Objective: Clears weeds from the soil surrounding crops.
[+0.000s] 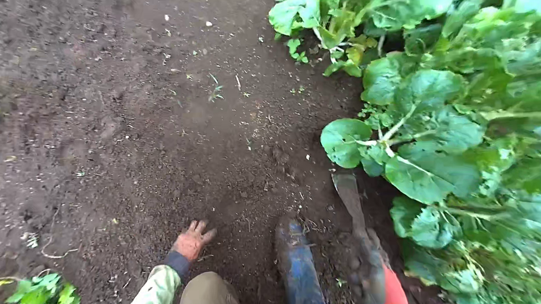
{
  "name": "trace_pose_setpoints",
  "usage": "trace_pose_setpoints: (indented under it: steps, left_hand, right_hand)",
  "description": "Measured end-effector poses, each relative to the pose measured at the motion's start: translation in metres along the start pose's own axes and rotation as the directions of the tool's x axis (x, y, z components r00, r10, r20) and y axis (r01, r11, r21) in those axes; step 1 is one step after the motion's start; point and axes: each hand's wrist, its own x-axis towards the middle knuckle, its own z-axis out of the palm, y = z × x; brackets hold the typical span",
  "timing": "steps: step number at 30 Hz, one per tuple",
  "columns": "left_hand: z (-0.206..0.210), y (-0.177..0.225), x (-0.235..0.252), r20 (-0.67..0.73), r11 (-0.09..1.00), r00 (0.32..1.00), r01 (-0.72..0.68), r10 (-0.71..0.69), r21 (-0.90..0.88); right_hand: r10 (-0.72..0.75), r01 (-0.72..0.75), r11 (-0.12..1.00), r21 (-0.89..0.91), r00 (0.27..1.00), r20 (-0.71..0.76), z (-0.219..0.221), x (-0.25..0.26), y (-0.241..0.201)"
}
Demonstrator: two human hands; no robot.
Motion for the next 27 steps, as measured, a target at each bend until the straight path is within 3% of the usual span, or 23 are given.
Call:
trace_pose_setpoints:
  steps: [1, 3, 6, 9, 12, 14, 16, 18, 20, 22, 24, 27]
  left_hand:
    - [-0.002, -0.008, -0.003, -0.016, 0.999, 0.999, 0.037, -0.037, -0.017]
    - [-0.012, -0.027, -0.014, -0.098, 0.964, 0.966, 0.227, -0.241, -0.139]
    - [-0.026, -0.062, -0.032, -0.273, 0.828, 0.792, 0.462, -0.547, -0.317]
    - [-0.048, -0.079, -0.027, -0.428, 0.799, 0.68, 0.449, -0.596, -0.399]
    - [-0.099, -0.068, 0.019, -0.543, 0.839, 0.644, 0.357, -0.539, -0.411]
    - [-0.132, -0.056, 0.049, -0.501, 0.815, 0.653, 0.36, -0.568, -0.454]
    - [-0.162, -0.05, 0.084, -0.463, 0.771, 0.639, 0.363, -0.614, -0.523]
    - [-0.185, -0.028, 0.114, -0.454, 0.764, 0.658, 0.303, -0.6, -0.57]
    - [-0.207, 0.009, 0.15, -0.49, 0.802, 0.706, 0.187, -0.511, -0.567]
    - [-0.222, 0.041, 0.181, -0.497, 0.847, 0.767, 0.113, -0.407, -0.519]
    - [-0.229, 0.051, 0.209, -0.437, 0.887, 0.839, 0.11, -0.325, -0.449]
    - [-0.207, 0.029, 0.235, -0.333, 0.925, 0.896, 0.18, -0.295, -0.334]
  right_hand:
    - [0.026, -0.027, 0.999, 0.022, 0.999, 0.042, 0.009, -0.004, -0.006]
    - [0.001, 0.012, 0.995, -0.1, 0.992, 0.128, 0.023, -0.015, -0.024]
    - [-0.01, 0.06, 0.982, -0.182, 0.965, 0.261, 0.063, -0.013, -0.048]
    - [-0.051, 0.164, 0.95, -0.264, 0.921, 0.387, 0.153, 0.026, -0.077]
    - [-0.104, 0.38, 0.744, -0.55, 0.879, 0.466, 0.211, 0.04, -0.129]
    - [-0.152, 0.342, 0.812, -0.473, 0.907, 0.393, 0.202, 0.038, -0.129]
    - [-0.164, 0.243, 0.941, -0.236, 0.936, 0.312, 0.199, 0.049, -0.133]
    - [-0.088, 0.108, 0.993, -0.041, 0.937, 0.339, 0.223, 0.074, -0.154]
    - [-0.071, 0.094, 0.994, -0.049, 0.933, 0.353, 0.264, 0.108, -0.185]
    - [-0.104, 0.176, 0.967, -0.184, 0.932, 0.348, 0.278, 0.128, -0.206]
    - [-0.145, 0.213, 0.957, -0.194, 0.937, 0.317, 0.255, 0.12, -0.208]
    - [-0.127, 0.12, 0.992, 0.046, 0.974, 0.187, 0.194, 0.092, -0.172]
